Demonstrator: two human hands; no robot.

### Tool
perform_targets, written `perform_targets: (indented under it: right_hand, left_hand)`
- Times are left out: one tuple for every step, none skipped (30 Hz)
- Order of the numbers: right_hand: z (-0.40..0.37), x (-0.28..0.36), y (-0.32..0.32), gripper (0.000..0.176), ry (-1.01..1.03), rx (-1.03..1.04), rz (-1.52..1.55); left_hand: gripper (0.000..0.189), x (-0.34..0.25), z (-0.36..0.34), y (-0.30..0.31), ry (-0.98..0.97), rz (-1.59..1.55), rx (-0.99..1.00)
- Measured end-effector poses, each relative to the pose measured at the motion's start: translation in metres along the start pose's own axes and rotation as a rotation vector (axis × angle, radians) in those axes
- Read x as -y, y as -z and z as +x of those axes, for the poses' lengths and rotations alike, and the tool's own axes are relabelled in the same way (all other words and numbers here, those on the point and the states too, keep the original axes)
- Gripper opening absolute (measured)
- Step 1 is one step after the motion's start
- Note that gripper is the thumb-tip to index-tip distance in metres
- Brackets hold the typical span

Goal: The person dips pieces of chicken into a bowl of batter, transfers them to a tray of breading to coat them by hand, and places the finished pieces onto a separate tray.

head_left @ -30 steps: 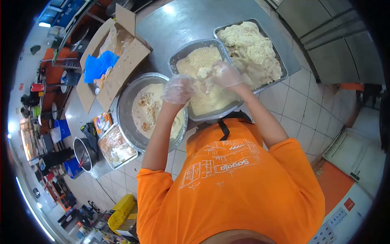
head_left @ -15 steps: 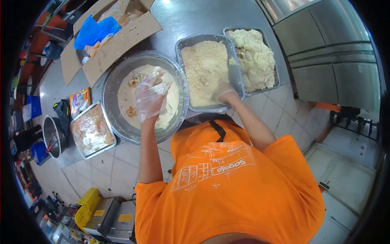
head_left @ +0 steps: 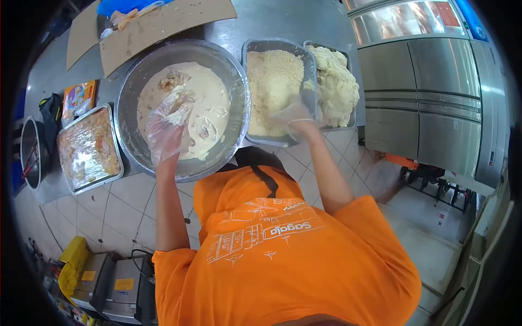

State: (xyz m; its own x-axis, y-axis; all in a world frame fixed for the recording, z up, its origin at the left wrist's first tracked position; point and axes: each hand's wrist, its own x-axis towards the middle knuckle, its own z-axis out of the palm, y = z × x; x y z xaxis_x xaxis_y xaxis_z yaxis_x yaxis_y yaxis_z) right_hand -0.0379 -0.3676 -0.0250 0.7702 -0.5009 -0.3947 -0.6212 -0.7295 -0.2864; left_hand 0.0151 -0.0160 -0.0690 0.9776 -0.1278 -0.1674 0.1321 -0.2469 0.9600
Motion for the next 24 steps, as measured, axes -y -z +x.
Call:
perform_targets:
  right_hand:
    - [0.005, -0.010, -0.028, 0.082, 0.021, 0.062, -0.169]
    - [0.009, -0.014, -0.043, 0.085, 0.041, 0.123, -0.338]
    - [0.009, -0.011, -0.044, 0.085, 0.040, 0.124, -0.341]
    - [0.009, -0.008, -0.044, 0.083, -0.003, 0.111, -0.262]
    - [0.008, -0.005, -0.045, 0.081, -0.048, 0.099, -0.181]
    - [0.009, -0.010, -0.048, 0.081, -0.055, 0.103, -0.176]
    - [0.011, -0.018, -0.047, 0.080, -0.095, 0.164, -0.096]
    - [0.017, -0.023, -0.044, 0.078, -0.125, 0.217, -0.020]
    - [0.014, -0.021, -0.038, 0.078, -0.119, 0.212, -0.024]
    - [0.000, -0.017, -0.031, 0.076, -0.091, 0.172, 0.143]
    - [-0.008, -0.013, -0.024, 0.074, -0.063, 0.134, 0.310]
    - [-0.005, -0.011, -0.019, 0.074, -0.060, 0.139, 0.306]
    - [0.000, -0.010, -0.013, 0.074, -0.093, 0.184, 0.452]
    - [0.002, -0.008, -0.008, 0.077, -0.129, 0.226, 0.600]
    - [-0.001, -0.001, -0.002, 0.077, -0.131, 0.224, 0.602]
    - [-0.002, 0.007, 0.005, 0.069, -0.048, 0.090, 0.584]
    - [-0.002, 0.012, 0.009, 0.062, 0.036, -0.042, 0.562]
    - [0.006, 0.006, 0.003, 0.062, 0.038, -0.038, 0.563]
    - [0.018, -0.001, -0.005, 0.056, 0.229, -0.222, 0.330]
    - [0.032, -0.009, -0.013, 0.050, 0.415, -0.403, 0.094]
    - [0.038, 0.000, -0.013, 0.050, 0.417, -0.395, 0.099]
    - [0.042, 0.015, -0.012, 0.049, 0.377, -0.403, -0.064]
    - [0.047, 0.026, -0.016, 0.049, 0.333, -0.407, -0.227]
    - [0.056, 0.028, -0.028, 0.049, 0.331, -0.395, -0.218]
  left_hand:
    - [0.037, 0.004, -0.001, 0.001, 0.013, -0.005, 0.008]
    - [0.037, 0.007, -0.002, 0.002, 0.027, -0.014, 0.014]
    - [0.037, 0.011, -0.003, 0.003, 0.042, -0.019, 0.018]
    - [0.037, 0.016, -0.003, 0.005, 0.063, -0.022, 0.026]
    - [0.037, 0.020, -0.005, 0.007, 0.077, -0.025, 0.030]
    - [0.036, 0.021, -0.007, 0.008, 0.096, -0.030, 0.043]
    - [0.037, 0.020, -0.004, 0.009, 0.077, -0.024, 0.042]
    - [0.037, 0.019, -0.003, 0.010, 0.059, -0.022, 0.032]
    - [0.037, 0.016, -0.002, 0.011, 0.041, -0.021, 0.018]
    - [0.037, 0.013, -0.002, 0.013, 0.031, -0.017, 0.009]
    - [0.037, 0.010, -0.001, 0.014, 0.024, -0.014, 0.001]
    - [0.037, 0.008, -0.002, 0.016, 0.016, -0.010, -0.008]
    - [0.037, 0.007, -0.001, 0.017, 0.008, -0.006, -0.014]
    - [0.037, 0.005, -0.001, 0.018, -0.001, -0.001, -0.018]
    - [0.037, 0.004, 0.000, 0.018, -0.005, 0.003, -0.021]
    - [0.037, 0.002, 0.001, 0.019, -0.011, 0.005, -0.028]
    - [0.037, 0.001, 0.001, 0.020, -0.014, 0.009, -0.034]
    - [0.037, 0.000, 0.000, 0.021, -0.013, 0.010, -0.040]
    - [0.037, 0.000, 0.000, 0.023, -0.013, 0.010, -0.045]
    - [0.037, -0.001, -0.001, 0.024, -0.014, 0.012, -0.053]
    - [0.037, -0.002, -0.002, 0.025, -0.014, 0.016, -0.059]
    - [0.037, -0.004, -0.003, 0.025, -0.015, 0.021, -0.063]
    - [0.037, -0.006, -0.005, 0.026, -0.016, 0.028, -0.070]
    - [0.037, -0.008, -0.006, 0.026, -0.016, 0.034, -0.072]
